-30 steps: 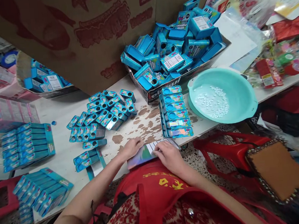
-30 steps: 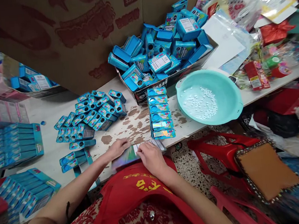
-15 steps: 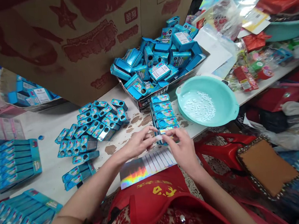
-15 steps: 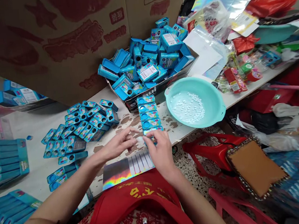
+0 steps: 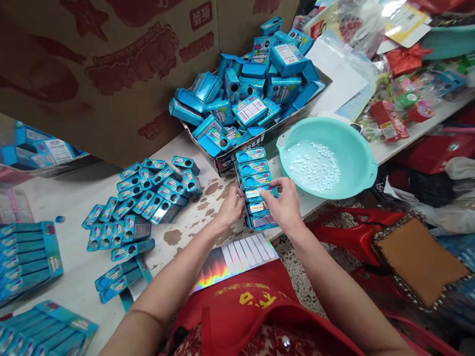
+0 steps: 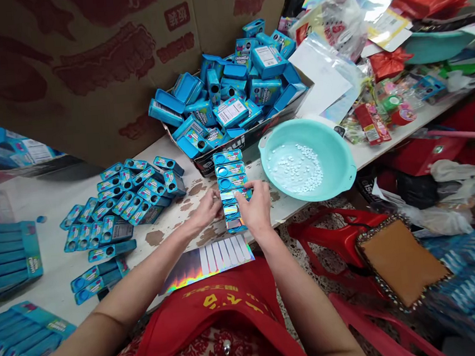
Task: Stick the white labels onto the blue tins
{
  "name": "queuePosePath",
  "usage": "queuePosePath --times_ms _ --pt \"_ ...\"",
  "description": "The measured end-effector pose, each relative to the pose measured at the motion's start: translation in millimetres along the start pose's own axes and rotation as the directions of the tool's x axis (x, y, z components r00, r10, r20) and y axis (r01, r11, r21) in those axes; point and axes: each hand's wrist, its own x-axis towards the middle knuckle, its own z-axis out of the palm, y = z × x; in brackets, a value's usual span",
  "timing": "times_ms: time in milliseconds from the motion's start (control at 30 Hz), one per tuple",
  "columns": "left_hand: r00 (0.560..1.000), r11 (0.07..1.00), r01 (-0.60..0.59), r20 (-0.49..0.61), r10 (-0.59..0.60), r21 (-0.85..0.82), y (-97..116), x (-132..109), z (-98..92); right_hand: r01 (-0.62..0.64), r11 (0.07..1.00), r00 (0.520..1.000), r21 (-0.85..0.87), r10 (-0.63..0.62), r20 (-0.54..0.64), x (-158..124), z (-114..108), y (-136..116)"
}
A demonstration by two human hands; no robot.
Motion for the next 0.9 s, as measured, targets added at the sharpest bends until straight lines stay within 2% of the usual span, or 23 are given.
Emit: queuePosePath --times_ms 67,167,233,267,300,333,367,400,433,500,567,633,700,900 --pt "0.998 0.991 0.054 -0.046 -0.049 0.124 -7.7 -0.2 0.6 -0.015 0.999 0.999 0.049 0.014 0.030 6.6 -2.0 3.5" --pt "0.998 0.924 0.046 -0.056 -0.027 0.379 -16.2 -14.1 -20.6 0.005 0.996 1.000 0.091 -0.005 -0.004 4.8 -10.8 -2.4" --pt "0.992 0.879 0.040 0.084 -0.091 0.475 -25.1 -33.9 -42.3 0.143 0.989 0.984 0.024 -0.139 -0.112 -12.5 -17.3 -14.4" --pt "0.966 0.873 0.049 0.198 -0.164 0.486 -31.2 -45.9 -52.3 0.239 0.971 0.961 -0.006 -0.238 -0.142 -25.9 -18.8 -21.3" --pt "0.917 0.874 0.070 0.313 -0.246 0.481 -38.3 -58.3 -60.5 0.335 0.942 0.934 -0.001 -0.333 -0.129 -41.2 -18.3 -27.5" --pt "0.858 0.877 0.096 0.407 -0.312 0.470 -46.0 -70.1 -66.4 0.424 0.904 0.905 0.053 -0.422 -0.050 -57.3 -15.1 -32.2" --pt "0.813 0.878 0.120 0.462 -0.355 0.464 -53.6 -80.6 -69.9 0.477 0.868 0.868 0.139 -0.490 0.082 -72.9 -9.2 -34.6" --pt "0.796 0.872 0.141 0.470 -0.381 0.468 -60.8 -89.2 -71.2 0.484 0.847 0.817 0.219 -0.527 0.235 -86.7 -0.7 -34.2" --pt "0.810 0.864 0.158 0.437 -0.391 0.478 -67.3 -95.4 -71.1 0.459 0.849 0.754 0.262 -0.528 0.390 -98.0 9.9 -31.2" --pt "0.875 0.847 0.188 0.307 -0.374 0.497 -76.9 -101.2 -68.7 0.408 0.891 0.647 0.198 -0.435 0.626 -112.1 33.9 -18.8" --pt "0.915 0.845 0.230 0.189 -0.357 0.482 -82.7 -100.8 -67.0 0.435 0.899 0.580 0.051 -0.323 0.748 -116.9 55.7 -3.4" --pt "0.926 0.859 0.265 0.134 -0.354 0.438 -86.4 -98.6 -67.0 0.508 0.860 0.519 -0.039 -0.270 0.811 -118.0 69.8 9.2" --pt "0.923 0.870 0.287 0.126 -0.363 0.402 -90.2 -97.3 -67.8 0.569 0.820 0.473 -0.061 -0.266 0.840 -119.5 74.9 16.4" --pt "0.926 0.881 0.303 0.104 -0.362 0.364 -107.3 -95.9 -65.8 0.661 0.750 0.393 -0.030 -0.312 0.865 -126.3 66.8 19.7"
